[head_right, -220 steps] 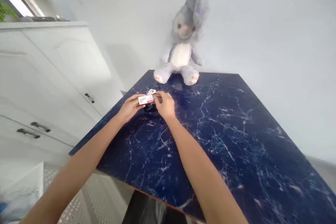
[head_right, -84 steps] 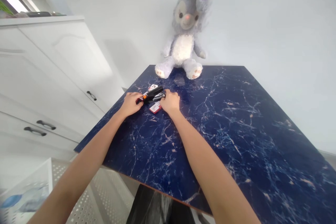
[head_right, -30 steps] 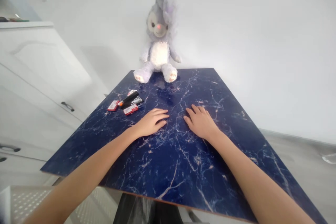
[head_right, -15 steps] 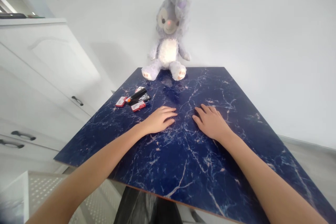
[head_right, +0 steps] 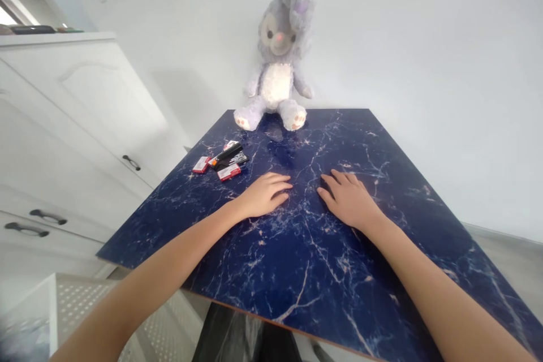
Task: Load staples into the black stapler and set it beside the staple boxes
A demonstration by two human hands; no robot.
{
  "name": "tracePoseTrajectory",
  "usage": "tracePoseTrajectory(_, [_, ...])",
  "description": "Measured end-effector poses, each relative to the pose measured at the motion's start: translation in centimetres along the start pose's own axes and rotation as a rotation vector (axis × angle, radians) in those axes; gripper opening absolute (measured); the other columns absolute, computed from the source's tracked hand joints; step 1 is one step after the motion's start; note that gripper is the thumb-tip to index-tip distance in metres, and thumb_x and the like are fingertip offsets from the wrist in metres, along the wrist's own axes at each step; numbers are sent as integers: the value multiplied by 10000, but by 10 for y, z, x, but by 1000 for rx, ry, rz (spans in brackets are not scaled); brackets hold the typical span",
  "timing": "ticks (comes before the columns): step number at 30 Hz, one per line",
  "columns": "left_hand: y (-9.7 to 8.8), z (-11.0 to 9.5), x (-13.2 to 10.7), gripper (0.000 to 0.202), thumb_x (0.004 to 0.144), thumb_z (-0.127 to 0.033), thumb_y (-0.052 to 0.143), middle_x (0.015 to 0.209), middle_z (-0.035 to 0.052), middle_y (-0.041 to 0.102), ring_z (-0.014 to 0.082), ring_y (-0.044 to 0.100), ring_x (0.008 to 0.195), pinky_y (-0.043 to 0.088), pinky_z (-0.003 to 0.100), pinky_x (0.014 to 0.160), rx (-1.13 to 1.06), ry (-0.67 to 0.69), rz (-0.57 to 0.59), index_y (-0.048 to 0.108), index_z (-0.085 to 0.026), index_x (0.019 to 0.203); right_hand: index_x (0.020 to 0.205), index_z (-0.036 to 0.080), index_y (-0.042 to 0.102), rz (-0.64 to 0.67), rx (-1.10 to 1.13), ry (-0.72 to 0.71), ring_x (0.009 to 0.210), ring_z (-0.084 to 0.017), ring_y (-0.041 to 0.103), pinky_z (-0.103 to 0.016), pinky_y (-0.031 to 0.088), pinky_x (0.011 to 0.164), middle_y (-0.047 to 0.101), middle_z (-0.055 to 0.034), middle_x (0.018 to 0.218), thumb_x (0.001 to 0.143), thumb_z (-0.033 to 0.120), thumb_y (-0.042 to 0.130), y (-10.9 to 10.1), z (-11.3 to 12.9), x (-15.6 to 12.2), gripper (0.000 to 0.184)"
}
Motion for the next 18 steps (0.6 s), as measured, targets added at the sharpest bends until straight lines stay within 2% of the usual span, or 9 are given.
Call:
tracePoseTrajectory(3, [0,-3,0,390,1013,-348,500,1430,95,613,268,530,1328,402,465,1139,-11,-6,-13,624,-190,1347,1432,154,559,14,-1,0,1359,-376,484,-549,410,1097,529,-182,1481,1023,549,271,1,-1,0,637])
tracePoseTrajectory(6, [-9,3,0,364,1007,-317,501,1354,60,668,252,593,1244,344,505,1162,1,-53,-131,608,-243,1347,1428,168,563,14,7,9,1359,-375,481,-551,411,1096,524,-170,1490,1020,556,275,1,-2,0,633])
tracePoseTrajectory(9, [-34,29,-7,290,1009,-271,462,1218,43,726,250,646,1120,276,554,1179,101,-218,-401,660,-264,1220,1432,178,563,13,17,15,1353,-379,484,-554,412,1095,522,-166,1494,1018,567,272,1,-2,0,638])
tracePoseTrajectory(11, [-54,57,-18,250,984,-294,497,1219,63,716,298,618,1147,297,583,1139,220,-393,-575,678,-256,1152,1435,175,560,14,22,17,1353,-381,483,-555,412,1096,519,-169,1496,1019,571,265,0,-2,0,646])
tracePoseTrajectory(12, [-62,72,-25,248,955,-337,552,1267,75,693,330,588,1190,309,588,1121,279,-480,-613,681,-258,1151,1435,172,560,15,22,17,1354,-382,481,-556,413,1096,518,-170,1497,1020,571,260,0,-2,0,649])
tracePoseTrajectory(14, [-73,99,-38,322,890,-445,639,1284,111,679,388,563,1205,330,609,1077,342,-645,-594,691,-247,1139,1433,171,561,19,22,16,1358,-385,477,-562,412,1097,519,-172,1495,1021,571,257,1,-2,0,651])
tracePoseTrajectory(16, [-76,117,-47,442,870,-581,622,1183,155,713,424,585,1156,378,615,1010,330,-786,-459,704,-218,1109,1433,173,561,20,22,17,1360,-388,475,-566,413,1096,519,-171,1495,1021,572,257,1,-3,0,650])
tracePoseTrajectory(18, [-74,123,-51,522,883,-653,555,1094,172,732,424,616,1103,423,581,965,314,-863,-346,712,-197,1081,1437,175,558,20,25,14,1358,-388,477,-564,415,1095,517,-170,1497,1021,572,256,2,-3,-1,649])
Point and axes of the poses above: each hand's wrist, its own x-axis towards the middle knuckle, its own y-axis out of the palm, z = x × y, the point moved 2 cm from there along x, towards the middle knuckle
